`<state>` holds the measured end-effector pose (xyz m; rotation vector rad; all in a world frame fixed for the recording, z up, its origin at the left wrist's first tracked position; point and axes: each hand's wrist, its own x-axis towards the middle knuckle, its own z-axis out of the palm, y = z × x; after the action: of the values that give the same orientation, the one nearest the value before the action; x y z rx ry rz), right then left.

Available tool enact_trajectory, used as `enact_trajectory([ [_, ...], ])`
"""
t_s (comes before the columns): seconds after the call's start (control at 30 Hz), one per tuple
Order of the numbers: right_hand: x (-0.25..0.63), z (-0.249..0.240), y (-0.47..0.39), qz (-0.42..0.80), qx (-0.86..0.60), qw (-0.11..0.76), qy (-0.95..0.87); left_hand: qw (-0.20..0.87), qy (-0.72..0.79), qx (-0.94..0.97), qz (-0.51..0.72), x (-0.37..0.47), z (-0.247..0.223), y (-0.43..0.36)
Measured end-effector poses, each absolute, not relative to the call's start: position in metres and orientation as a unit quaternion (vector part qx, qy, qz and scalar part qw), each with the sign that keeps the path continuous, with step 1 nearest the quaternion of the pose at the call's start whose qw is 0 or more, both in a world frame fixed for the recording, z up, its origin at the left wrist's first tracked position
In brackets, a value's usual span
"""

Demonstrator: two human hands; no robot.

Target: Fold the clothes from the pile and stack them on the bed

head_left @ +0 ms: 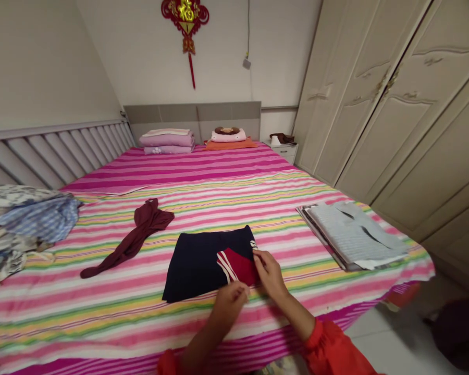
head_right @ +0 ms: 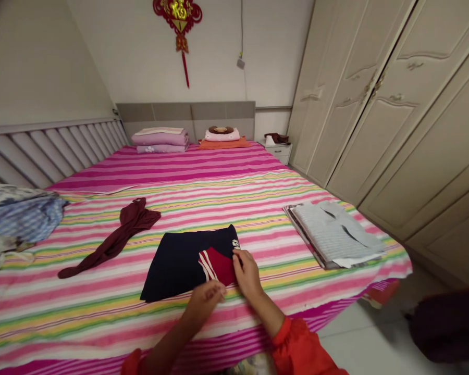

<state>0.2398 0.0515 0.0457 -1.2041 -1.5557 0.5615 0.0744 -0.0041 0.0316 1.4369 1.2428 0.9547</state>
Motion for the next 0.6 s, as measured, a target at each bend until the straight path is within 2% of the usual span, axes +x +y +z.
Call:
enact_trajectory([
  [0.1, 0.25, 0.036, 0.043, 0.214, -0.522, 0.535, -0.629, 0.407, 0.64, 0.423, 0.496, 0.052, 0.051, 0.033],
  [0.2, 0.251, 0.032, 0.039, 0.197, -0.521, 0.551, -0.621, 0.39, 0.707, 0.319, 0.495, 0.042, 0.063, 0.072],
  [0.5, 0.265, 0.034, 0.02, 0.187, -0.538, 0.553, -0.608, 0.549, 0.681, 0.288, 0.389, 0.052, 0.068, 0.11],
  [0.6, 0.259, 0.034, -0.013, 0.177, -0.486, 0.511, -0.687, 0.601, 0.63, 0.291, 0.396, 0.062, 0.073, 0.109],
])
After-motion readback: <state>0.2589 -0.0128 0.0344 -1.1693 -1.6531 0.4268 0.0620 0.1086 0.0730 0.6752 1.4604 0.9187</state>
